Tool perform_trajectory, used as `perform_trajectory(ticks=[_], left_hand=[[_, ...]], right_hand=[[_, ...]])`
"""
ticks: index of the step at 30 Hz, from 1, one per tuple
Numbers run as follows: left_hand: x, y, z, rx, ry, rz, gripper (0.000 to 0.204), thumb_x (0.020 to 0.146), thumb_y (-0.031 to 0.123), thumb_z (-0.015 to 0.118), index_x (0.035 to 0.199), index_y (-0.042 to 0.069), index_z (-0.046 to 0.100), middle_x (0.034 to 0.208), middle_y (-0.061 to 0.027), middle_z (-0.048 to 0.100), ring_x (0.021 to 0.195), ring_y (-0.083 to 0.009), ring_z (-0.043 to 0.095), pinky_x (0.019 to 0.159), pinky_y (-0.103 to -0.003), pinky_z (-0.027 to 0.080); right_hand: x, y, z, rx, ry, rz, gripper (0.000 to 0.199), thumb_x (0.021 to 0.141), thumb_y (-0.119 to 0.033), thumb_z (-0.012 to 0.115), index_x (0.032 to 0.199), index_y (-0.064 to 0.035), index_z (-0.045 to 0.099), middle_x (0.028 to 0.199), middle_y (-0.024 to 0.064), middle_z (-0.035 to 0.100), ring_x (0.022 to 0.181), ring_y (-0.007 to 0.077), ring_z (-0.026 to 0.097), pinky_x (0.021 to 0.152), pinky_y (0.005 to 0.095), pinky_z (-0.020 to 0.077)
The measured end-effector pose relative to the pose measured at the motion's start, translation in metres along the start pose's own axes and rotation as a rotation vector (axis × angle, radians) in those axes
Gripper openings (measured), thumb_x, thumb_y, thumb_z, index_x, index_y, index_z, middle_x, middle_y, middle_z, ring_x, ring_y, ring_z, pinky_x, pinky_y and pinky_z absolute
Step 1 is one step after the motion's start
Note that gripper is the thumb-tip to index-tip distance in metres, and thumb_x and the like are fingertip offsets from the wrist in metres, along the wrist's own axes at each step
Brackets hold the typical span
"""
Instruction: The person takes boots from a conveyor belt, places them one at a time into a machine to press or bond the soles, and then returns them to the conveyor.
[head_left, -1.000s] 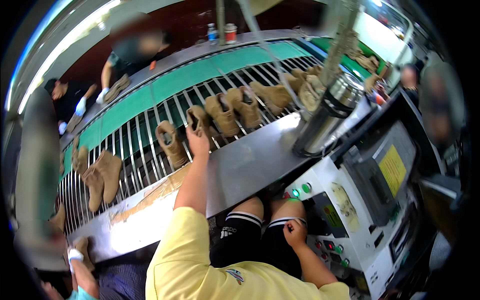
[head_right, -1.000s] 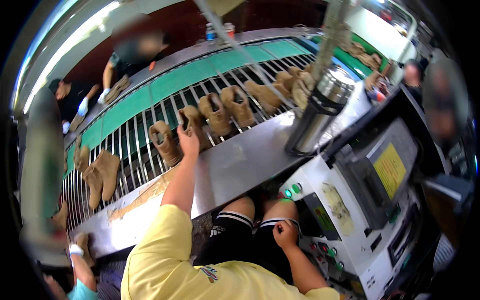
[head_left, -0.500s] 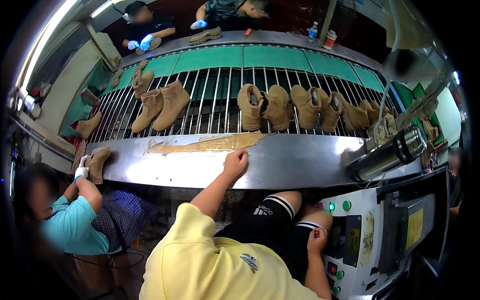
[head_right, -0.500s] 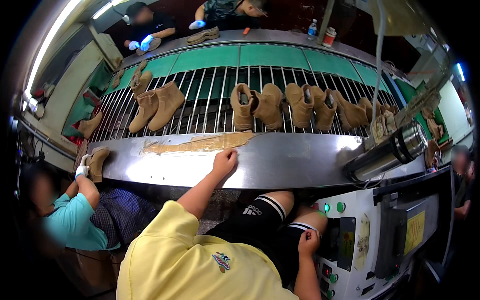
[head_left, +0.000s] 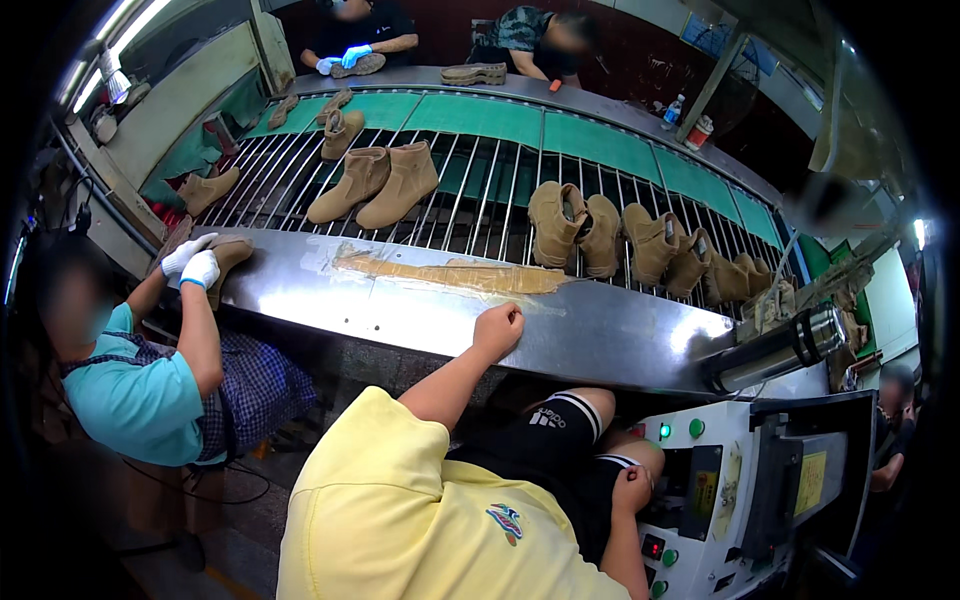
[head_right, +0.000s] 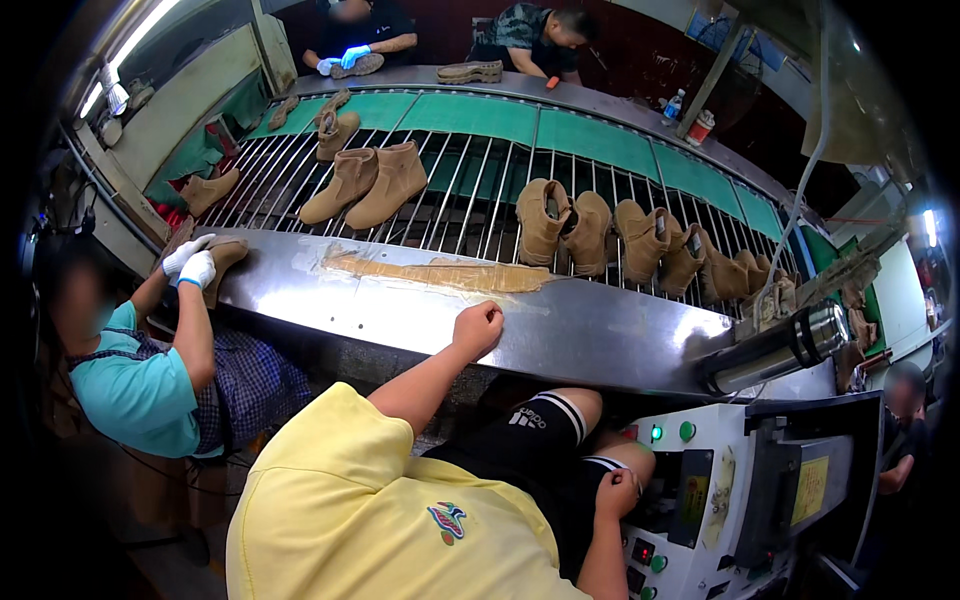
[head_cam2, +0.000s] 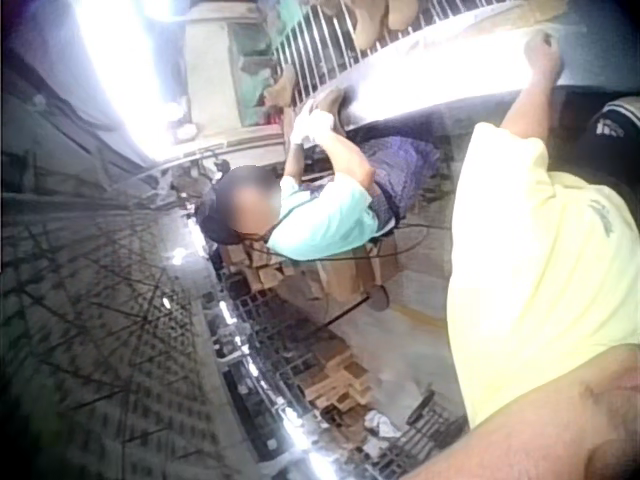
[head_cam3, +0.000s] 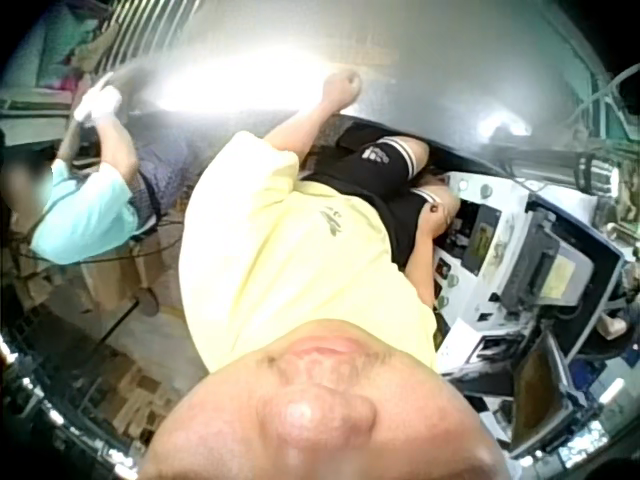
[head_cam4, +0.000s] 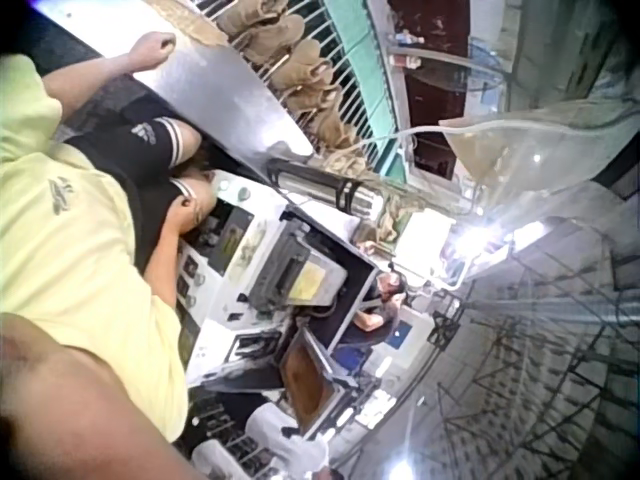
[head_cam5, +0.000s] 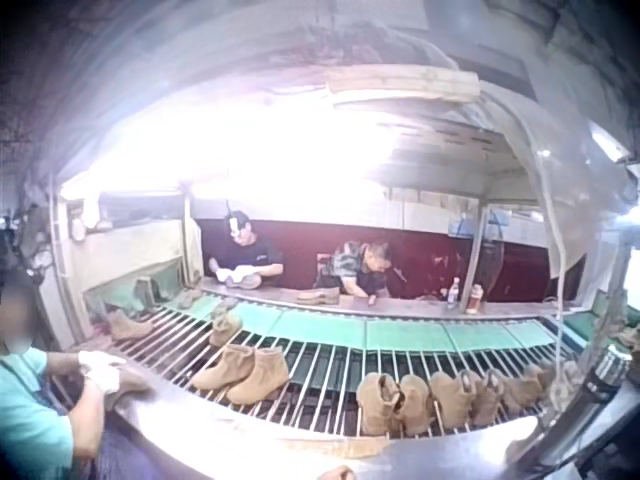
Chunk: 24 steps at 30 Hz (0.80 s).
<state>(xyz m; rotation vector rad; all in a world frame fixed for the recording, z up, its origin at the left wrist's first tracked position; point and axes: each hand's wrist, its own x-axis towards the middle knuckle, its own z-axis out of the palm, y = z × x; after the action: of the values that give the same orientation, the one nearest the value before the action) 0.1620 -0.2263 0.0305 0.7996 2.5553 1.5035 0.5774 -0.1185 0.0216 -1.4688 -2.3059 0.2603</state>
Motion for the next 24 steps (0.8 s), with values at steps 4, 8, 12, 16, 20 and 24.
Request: perform_trajectory(ticks=[4, 8, 12, 16, 20, 24], left_hand=[[-0.001, -0.002, 0.002, 0.032, 0.009, 0.032, 0.017, 0.08, 0.021, 0.056, 0.081, 0.007, 0.065, 0.078, -0.0164, 0.065, 0.074, -0.0355, 0.062, 0.067, -0.043, 0.049], [-0.001, -0.002, 0.006, 0.067, 0.004, 0.028, 0.018, 0.081, 0.021, 0.055, 0.081, 0.006, 0.064, 0.078, -0.0167, 0.065, 0.076, -0.036, 0.062, 0.068, -0.043, 0.049], [-0.002, -0.002, 0.006, 0.118, 0.003, 0.04, 0.018, 0.08, 0.021, 0.055, 0.08, 0.006, 0.064, 0.078, -0.017, 0.064, 0.075, -0.0362, 0.062, 0.068, -0.043, 0.049], [-0.004, -0.001, 0.009, 0.176, 0.02, 0.055, 0.018, 0.079, 0.022, 0.054, 0.078, 0.007, 0.064, 0.076, -0.0171, 0.064, 0.074, -0.0364, 0.062, 0.068, -0.044, 0.049], [-0.004, -0.004, 0.01, 0.226, 0.02, 0.09, 0.019, 0.079, 0.022, 0.054, 0.077, 0.006, 0.064, 0.075, -0.0172, 0.064, 0.074, -0.0363, 0.061, 0.067, -0.044, 0.048], [-0.006, -0.005, 0.011, 0.249, 0.007, 0.109, 0.019, 0.079, 0.022, 0.053, 0.078, 0.005, 0.063, 0.076, -0.017, 0.064, 0.074, -0.0359, 0.061, 0.067, -0.044, 0.048]], right_hand=[[-0.005, 0.016, 0.004, 0.029, 0.05, 0.012, 0.009, 0.074, -0.012, 0.062, 0.069, -0.0068, 0.057, 0.069, 0.0099, 0.055, 0.065, 0.0299, 0.056, 0.062, 0.0418, 0.0452], [-0.013, 0.03, 0.005, 0.042, 0.089, 0.052, 0.01, 0.075, -0.011, 0.062, 0.069, -0.0059, 0.056, 0.069, 0.0106, 0.055, 0.065, 0.0297, 0.055, 0.062, 0.0413, 0.0448], [-0.017, 0.041, 0.005, 0.116, 0.093, 0.125, 0.006, 0.072, -0.012, 0.063, 0.07, -0.0072, 0.058, 0.07, 0.0093, 0.056, 0.067, 0.0298, 0.056, 0.063, 0.0408, 0.0456], [-0.021, 0.04, 0.0, 0.183, 0.135, 0.137, 0.008, 0.072, -0.011, 0.063, 0.068, -0.0064, 0.058, 0.068, 0.0092, 0.057, 0.067, 0.0293, 0.056, 0.063, 0.0398, 0.0461], [-0.024, 0.043, 0.004, 0.258, 0.141, 0.188, 0.008, 0.072, -0.01, 0.063, 0.067, -0.006, 0.059, 0.067, 0.0094, 0.058, 0.066, 0.0287, 0.057, 0.063, 0.0387, 0.0467], [-0.026, 0.048, 0.006, 0.292, 0.171, 0.154, 0.008, 0.074, -0.01, 0.063, 0.068, -0.0044, 0.059, 0.066, 0.0111, 0.059, 0.064, 0.0283, 0.059, 0.061, 0.0378, 0.047]])
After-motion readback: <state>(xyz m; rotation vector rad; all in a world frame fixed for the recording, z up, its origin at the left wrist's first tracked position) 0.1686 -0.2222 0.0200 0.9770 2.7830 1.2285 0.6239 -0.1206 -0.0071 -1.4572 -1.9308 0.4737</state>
